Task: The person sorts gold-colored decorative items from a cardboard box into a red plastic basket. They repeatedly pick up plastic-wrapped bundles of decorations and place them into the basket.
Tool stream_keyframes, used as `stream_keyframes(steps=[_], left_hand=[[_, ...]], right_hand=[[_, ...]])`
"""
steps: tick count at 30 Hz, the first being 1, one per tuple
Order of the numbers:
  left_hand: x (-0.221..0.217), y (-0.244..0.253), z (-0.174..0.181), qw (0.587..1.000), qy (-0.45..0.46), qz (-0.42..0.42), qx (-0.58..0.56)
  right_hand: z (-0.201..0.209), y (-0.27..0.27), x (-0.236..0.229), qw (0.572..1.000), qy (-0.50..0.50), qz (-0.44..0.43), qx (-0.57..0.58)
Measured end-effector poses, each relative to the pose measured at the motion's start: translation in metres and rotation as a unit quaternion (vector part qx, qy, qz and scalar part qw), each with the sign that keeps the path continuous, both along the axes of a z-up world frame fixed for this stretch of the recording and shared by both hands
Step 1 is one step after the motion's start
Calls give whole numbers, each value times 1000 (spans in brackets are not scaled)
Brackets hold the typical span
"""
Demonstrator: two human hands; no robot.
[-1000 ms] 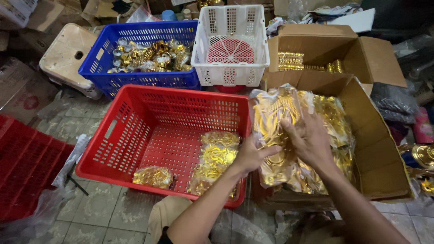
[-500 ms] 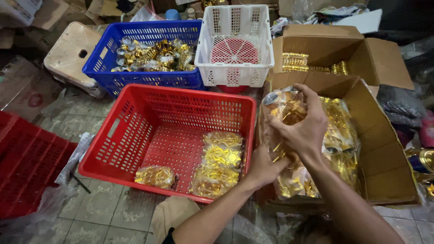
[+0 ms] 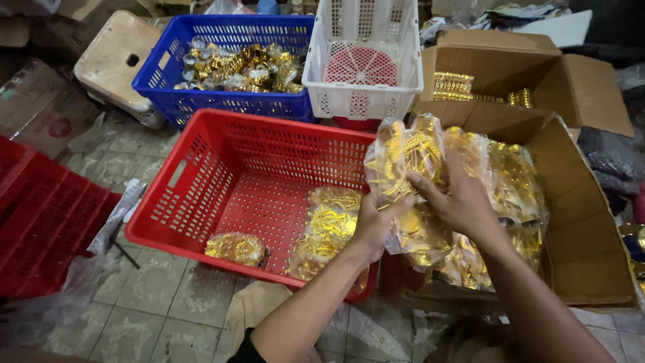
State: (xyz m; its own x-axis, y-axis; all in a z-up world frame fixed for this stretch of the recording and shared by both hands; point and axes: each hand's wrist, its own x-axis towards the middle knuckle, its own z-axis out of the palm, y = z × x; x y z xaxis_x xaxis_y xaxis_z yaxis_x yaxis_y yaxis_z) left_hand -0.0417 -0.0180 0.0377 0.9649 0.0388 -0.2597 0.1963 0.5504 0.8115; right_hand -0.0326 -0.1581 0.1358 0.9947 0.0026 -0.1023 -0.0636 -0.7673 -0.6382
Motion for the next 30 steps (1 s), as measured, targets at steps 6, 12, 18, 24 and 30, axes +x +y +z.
stream_keyframes(steps=[6, 12, 18, 24, 30], left_hand=[[5, 28, 3, 991, 12, -74, -110], [12, 42, -9, 990, 33, -44, -132], [-2, 26, 9, 995, -40, 81, 31], [-12, 39, 28, 958, -93, 95, 255], [-9, 120, 52, 876, -37, -29, 480]], right_hand=[[4, 1, -4, 996, -39, 30, 76], [-43, -13, 17, 956, -37, 110, 271], [-39, -2, 11, 937, -61, 73, 337], [-64, 4, 33, 944, 2, 133, 302], [-30, 61, 84, 953, 49, 182, 236]])
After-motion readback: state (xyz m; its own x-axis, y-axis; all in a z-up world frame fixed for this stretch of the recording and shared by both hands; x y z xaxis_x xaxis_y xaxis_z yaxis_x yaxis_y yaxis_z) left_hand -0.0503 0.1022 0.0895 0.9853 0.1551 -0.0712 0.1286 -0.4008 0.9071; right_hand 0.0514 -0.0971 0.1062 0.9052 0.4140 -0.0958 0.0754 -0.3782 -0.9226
